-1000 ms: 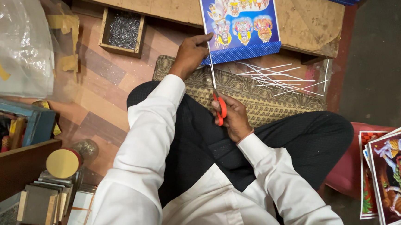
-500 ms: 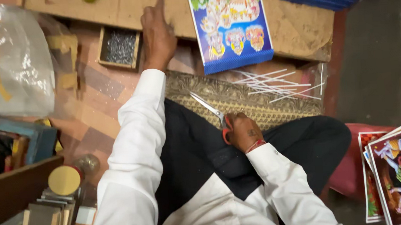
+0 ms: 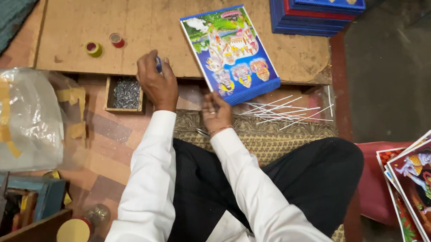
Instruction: The person sits on the floor and assembles a religious art piece by trimming the edges of a printed image with scissors. They then cut a piece of clear plastic sheet, place it over the image, and secure the edges with blue decorative tape.
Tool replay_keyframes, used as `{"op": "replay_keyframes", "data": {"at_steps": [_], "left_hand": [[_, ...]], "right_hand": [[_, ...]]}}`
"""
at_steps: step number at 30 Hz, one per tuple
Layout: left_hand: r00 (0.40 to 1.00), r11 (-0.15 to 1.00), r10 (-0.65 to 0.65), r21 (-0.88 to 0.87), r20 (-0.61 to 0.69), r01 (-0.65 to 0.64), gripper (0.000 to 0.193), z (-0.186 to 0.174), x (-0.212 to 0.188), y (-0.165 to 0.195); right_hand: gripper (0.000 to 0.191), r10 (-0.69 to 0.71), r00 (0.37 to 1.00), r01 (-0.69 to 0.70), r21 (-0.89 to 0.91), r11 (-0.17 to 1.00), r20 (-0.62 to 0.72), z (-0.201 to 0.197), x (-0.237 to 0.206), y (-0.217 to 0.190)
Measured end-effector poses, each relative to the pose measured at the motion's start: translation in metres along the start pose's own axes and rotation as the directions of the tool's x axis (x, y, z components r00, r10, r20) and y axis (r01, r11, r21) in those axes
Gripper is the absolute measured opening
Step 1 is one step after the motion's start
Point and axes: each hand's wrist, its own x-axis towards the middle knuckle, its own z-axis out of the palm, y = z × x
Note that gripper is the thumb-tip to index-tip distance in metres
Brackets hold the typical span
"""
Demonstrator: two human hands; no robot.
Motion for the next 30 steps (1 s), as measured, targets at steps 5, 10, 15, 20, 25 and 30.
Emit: {"op": "replay_keyframes", "data": {"at_steps": [5, 10, 15, 20, 25, 30], "left_hand": [[0.997, 0.985, 0.022, -0.174, 0.071, -0.009, 0.02, -0.004, -0.006, 0.037], [0.955, 0.941, 0.204, -0.313, 0.217, -0.13, 0.027, -0.02, -0.02, 0.107], [0.894, 0.867, 0.422, -0.355, 0.149, -0.35, 0.078, -0.026, 0.009, 0.174], [0.939, 0.918, 0.176, -0.394, 0.296, -0.048, 0.063, -0.039, 0.037, 0.177], [0.827, 0.849, -0.189, -0.335, 0.53, 0.409, 0.033, -0.038, -0.011, 0.12], [0.86, 0.857, -0.154, -0.366, 0.487, 0.361, 0.028, -0.018, -0.034, 0.076]], "right_hand": [[0.027, -0.26, 0.964, 0.259, 0.031, 0.965, 0.049, -0.006, -0.024, -0.091], [0.023, -0.531, 0.825, 0.559, -0.137, 0.818, 0.194, 0.011, -0.087, -0.171], [0.02, -0.583, 0.563, 0.826, -0.371, 0.425, 0.586, 0.035, -0.174, -0.228], [0.02, -0.308, 0.557, 0.83, -0.502, 0.244, 0.771, 0.067, -0.2, -0.278], [0.016, -0.177, 0.697, 0.717, -0.68, 0.153, 0.695, 0.069, -0.141, -0.274], [0.019, -0.135, 0.685, 0.724, -0.649, 0.234, 0.716, 0.053, -0.089, -0.253]]}}
